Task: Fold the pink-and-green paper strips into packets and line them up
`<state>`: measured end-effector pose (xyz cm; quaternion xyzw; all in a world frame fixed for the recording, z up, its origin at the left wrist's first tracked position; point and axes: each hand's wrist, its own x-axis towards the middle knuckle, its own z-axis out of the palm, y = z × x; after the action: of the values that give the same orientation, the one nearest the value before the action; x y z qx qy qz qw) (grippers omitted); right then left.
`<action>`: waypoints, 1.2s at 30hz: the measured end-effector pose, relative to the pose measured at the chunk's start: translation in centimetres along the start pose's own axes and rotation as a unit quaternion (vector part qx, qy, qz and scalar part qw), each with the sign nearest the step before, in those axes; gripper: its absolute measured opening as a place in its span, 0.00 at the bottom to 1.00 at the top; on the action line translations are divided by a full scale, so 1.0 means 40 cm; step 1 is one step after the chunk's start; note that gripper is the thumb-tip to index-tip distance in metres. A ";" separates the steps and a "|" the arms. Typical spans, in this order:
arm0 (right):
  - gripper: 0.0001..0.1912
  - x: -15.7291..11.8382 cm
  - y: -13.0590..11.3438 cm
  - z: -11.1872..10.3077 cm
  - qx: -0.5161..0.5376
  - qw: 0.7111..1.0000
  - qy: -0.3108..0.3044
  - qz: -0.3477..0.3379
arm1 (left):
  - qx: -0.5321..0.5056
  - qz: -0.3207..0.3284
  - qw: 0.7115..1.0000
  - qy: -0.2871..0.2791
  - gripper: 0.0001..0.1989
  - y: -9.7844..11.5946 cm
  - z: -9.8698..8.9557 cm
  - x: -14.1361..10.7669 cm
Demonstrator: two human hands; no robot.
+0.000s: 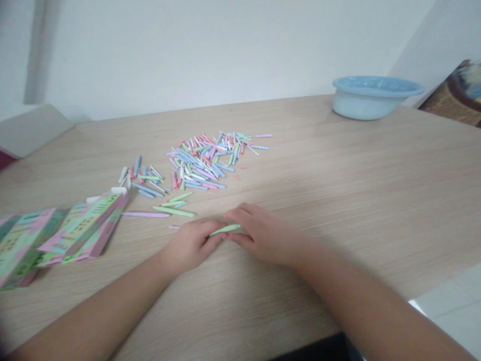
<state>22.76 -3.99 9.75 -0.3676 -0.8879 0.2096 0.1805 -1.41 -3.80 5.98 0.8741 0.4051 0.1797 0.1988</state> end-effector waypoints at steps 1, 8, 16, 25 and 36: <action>0.12 0.003 -0.001 -0.008 -0.005 1.000 -0.018 -0.017 | 0.001 0.000 1.000 0.000 0.18 -0.001 0.000 0.000; 0.19 0.012 0.003 -0.005 -0.067 0.995 -0.063 0.045 | 0.009 0.014 1.000 -0.021 0.20 -0.002 0.001 0.003; 0.08 0.002 0.021 -0.009 0.060 0.998 -0.014 0.009 | 0.013 -0.004 0.999 -0.029 0.20 -0.003 0.001 0.005; 0.14 0.008 0.010 0.002 0.000 0.997 -0.047 0.064 | 0.011 0.006 1.000 -0.027 0.21 0.001 0.002 0.003; 0.09 0.010 0.014 0.004 0.012 0.999 -0.028 -0.010 | 0.053 -0.007 0.998 -0.044 0.22 0.003 0.003 0.003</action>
<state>22.73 -3.37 9.42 -0.3508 -0.8937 0.2284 0.1617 -1.20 -3.82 5.94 0.8876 0.4109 0.1185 0.1712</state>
